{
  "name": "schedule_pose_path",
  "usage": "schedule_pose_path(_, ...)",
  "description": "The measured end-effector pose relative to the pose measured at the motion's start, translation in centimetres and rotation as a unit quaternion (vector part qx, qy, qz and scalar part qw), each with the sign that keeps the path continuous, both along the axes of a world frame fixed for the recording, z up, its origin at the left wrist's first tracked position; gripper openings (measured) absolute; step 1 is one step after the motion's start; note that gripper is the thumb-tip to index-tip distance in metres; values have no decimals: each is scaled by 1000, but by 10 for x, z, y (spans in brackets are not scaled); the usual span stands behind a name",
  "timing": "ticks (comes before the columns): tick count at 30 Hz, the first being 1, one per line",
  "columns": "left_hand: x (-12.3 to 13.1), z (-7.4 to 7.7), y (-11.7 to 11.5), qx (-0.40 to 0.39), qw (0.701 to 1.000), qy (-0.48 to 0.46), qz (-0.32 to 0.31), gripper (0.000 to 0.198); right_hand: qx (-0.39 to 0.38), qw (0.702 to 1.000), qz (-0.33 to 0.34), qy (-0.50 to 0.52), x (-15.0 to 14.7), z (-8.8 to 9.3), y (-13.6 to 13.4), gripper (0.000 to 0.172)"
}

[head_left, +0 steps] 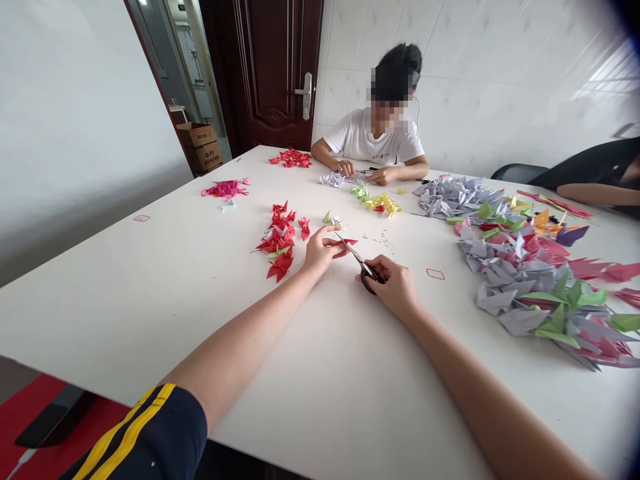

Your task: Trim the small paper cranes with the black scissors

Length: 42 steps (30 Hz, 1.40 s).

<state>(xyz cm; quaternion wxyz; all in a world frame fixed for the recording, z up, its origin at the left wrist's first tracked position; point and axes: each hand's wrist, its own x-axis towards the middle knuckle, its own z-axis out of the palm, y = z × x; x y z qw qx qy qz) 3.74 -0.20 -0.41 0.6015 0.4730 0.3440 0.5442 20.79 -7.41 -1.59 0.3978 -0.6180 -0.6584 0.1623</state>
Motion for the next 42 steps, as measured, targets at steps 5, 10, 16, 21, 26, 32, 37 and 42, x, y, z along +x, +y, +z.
schedule_pose_path(5, 1, -1, 1, 11, 1000, 0, -5, 49, -4, 1000, 0, -5, 0, 1, 0, 26)
schedule_pose_path(10, 1, -1, 1, 9, 1000, 0, -8, 49, -18, 1000, 6, -7, 1, 0, 1, 26)
schedule_pose_path(16, 1, 0, -1, 3, 1000, 0, -4, 49, -13, 1000, 14, -9, 2, -1, 2, 26)
schedule_pose_path(21, 2, 1, -1, 2, 1000, -2, -3, 48, -8, 1000, 16, -16, 1, -2, 2, 27)
schedule_pose_path(26, 1, -1, 1, 1, 1000, -4, -2, 50, -9, 1000, 14, -18, 0, 0, 2, 25)
schedule_pose_path(32, 2, -2, 1, 0, 1000, -2, -7, 55, -6, 999, 18, -29, 1, 1, 2, 26)
schedule_pose_path(37, 2, -3, 2, -7, 1000, -7, -4, 57, -6, 999, 20, -41, 0, 2, 2, 25)
schedule_pose_path(42, 3, -2, 1, -8, 1000, -7, -1, 54, -8, 999, 22, -46, 1, 0, 4, 24)
